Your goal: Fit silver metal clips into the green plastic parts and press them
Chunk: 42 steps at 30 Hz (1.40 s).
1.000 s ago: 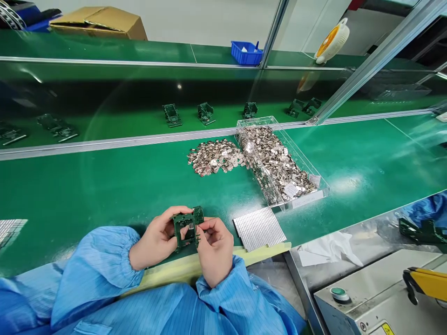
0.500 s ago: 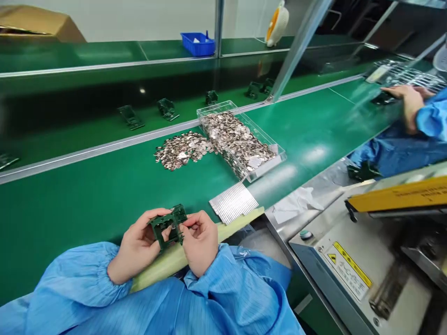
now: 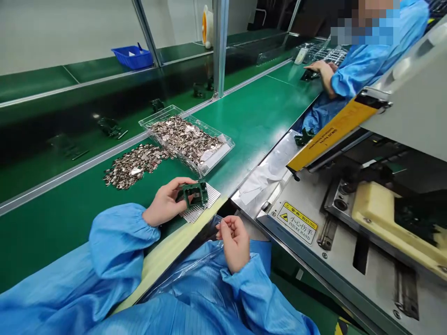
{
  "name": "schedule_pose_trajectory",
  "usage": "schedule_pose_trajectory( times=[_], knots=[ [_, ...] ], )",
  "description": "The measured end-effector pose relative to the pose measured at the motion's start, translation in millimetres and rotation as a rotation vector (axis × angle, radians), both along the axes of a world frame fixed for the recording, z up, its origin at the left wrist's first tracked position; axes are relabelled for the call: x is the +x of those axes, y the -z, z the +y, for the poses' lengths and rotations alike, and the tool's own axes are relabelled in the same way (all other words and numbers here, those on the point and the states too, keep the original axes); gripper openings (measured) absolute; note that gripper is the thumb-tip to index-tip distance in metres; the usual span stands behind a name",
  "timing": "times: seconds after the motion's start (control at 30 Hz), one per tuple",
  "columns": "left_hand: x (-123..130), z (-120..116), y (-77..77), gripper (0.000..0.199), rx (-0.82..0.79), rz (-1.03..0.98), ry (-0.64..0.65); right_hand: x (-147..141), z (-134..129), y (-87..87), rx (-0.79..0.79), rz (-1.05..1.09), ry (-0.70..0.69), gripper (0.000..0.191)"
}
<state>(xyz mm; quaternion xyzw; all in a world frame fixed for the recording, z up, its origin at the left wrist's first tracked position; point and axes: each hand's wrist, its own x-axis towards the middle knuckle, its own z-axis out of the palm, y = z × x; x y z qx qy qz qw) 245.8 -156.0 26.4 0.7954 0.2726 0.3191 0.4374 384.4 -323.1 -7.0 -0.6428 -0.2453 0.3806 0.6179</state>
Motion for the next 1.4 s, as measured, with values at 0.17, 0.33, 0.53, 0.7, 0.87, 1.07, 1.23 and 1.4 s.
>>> schedule_pose_trajectory(
  times=[0.17, 0.33, 0.53, 0.7, 0.87, 1.07, 1.23, 1.4],
  knots=[
    [29, -7, 6.2, 0.031, -0.103, 0.004, 0.146, -2, 9, 9.2, -0.050, 0.099, -0.065, 0.048],
    [31, -18, 2.5, 0.031, -0.222, -0.167, 0.178, -4, 20, 9.8, -0.027, 0.129, -0.120, 0.048],
    [53, 0, 0.2, 0.035, -0.038, -0.019, 0.185, -2, 18, 9.3, -0.032, 0.136, -0.144, 0.046],
    [49, -2, -1.1, 0.036, 0.134, 0.051, 0.211, -4, 16, 11.2, -0.020, 0.133, -0.145, 0.037],
    [25, -20, 5.9, 0.036, 0.149, 0.010, 0.189, -18, 9, 19.4, -0.001, 0.144, -0.194, 0.031],
    [29, -12, 4.8, 0.035, 0.278, -0.020, 0.180, -29, 8, 19.2, -0.007, 0.122, -0.263, 0.032],
    [36, -2, -0.1, 0.035, 0.260, 0.020, 0.243, -25, 6, 13.9, -0.013, 0.090, -0.271, 0.034],
    [20, -20, 0.9, 0.038, 0.179, 0.012, 0.201, -32, 1, 16.9, 0.003, 0.059, -0.249, 0.033]
  ],
)
